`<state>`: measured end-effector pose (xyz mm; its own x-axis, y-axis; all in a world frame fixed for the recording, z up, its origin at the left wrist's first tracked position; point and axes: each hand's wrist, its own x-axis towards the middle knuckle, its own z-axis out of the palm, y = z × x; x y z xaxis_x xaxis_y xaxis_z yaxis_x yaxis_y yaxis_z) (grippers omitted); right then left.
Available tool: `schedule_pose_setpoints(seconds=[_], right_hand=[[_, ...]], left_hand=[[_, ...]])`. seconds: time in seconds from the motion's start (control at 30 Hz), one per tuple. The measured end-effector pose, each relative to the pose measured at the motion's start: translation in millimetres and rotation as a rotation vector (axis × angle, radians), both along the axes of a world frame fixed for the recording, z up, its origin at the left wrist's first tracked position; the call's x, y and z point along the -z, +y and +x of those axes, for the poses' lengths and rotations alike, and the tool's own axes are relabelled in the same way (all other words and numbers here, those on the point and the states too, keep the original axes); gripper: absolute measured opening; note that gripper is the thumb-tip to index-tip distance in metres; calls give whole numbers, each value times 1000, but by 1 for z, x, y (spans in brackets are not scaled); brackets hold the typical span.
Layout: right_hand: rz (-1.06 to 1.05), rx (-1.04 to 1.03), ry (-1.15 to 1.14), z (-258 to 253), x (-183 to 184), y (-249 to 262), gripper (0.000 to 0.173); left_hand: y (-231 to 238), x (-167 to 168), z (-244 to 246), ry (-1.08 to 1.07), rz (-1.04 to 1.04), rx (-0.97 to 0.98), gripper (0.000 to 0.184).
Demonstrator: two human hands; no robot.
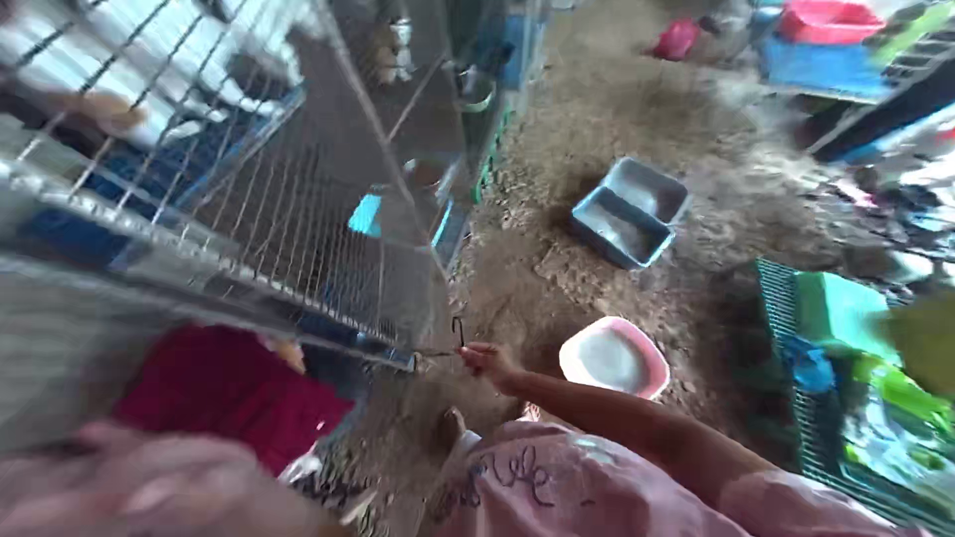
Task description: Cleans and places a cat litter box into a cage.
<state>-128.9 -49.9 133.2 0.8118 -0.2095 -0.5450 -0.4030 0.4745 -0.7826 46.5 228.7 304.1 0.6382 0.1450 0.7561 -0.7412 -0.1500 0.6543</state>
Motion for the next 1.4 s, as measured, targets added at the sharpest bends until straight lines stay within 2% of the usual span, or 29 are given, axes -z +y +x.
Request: schedule_pose_setpoints(seconds=[0.07,0.13,0.2,0.27,0.37,0.47,0.53,0.77,0.97,1.1,1.17,1.23,1.33,1.4], right_hand=[[-129,-117,-71,14,-2,22,26],[-264,-241,-149,31,1,43,26],[-373,-372,-221,49,11,66,30],[-435,-461,-248,73,21,93,34],[-576,-511,-206,116,33,128,36],[-676,-508,-109,151,41,147,37],[-693,-461,-54,165,54,158,38],[-672,-327,69,184,75,179,41],[-752,-508,108,180,94,167,44],[-782,-591,126,174,86,165,42],[-725,-520,168,174,86,170,40],[-729,-373,110,176,102,178,36],[-696,-507,83,167,106,168,40],[-622,-570,47,155,99,157,44]], left_hand=[[0,-11,5,-53,192,-22,110],[-18,-27,13,-62,388,-151,136],[-29,-29,37,-28,486,-299,146],[-26,-20,76,-27,491,-344,143],[-12,-4,123,68,451,-132,123],[-9,13,142,91,436,71,97],[-12,13,138,117,427,120,92],[-21,18,139,66,503,-47,90],[-23,16,139,60,516,-45,84],[-14,31,145,-12,528,-108,78],[-20,33,141,51,540,-69,90],[-27,26,135,148,544,6,103],[-29,25,134,122,522,19,96],[-30,23,130,178,500,31,98]])
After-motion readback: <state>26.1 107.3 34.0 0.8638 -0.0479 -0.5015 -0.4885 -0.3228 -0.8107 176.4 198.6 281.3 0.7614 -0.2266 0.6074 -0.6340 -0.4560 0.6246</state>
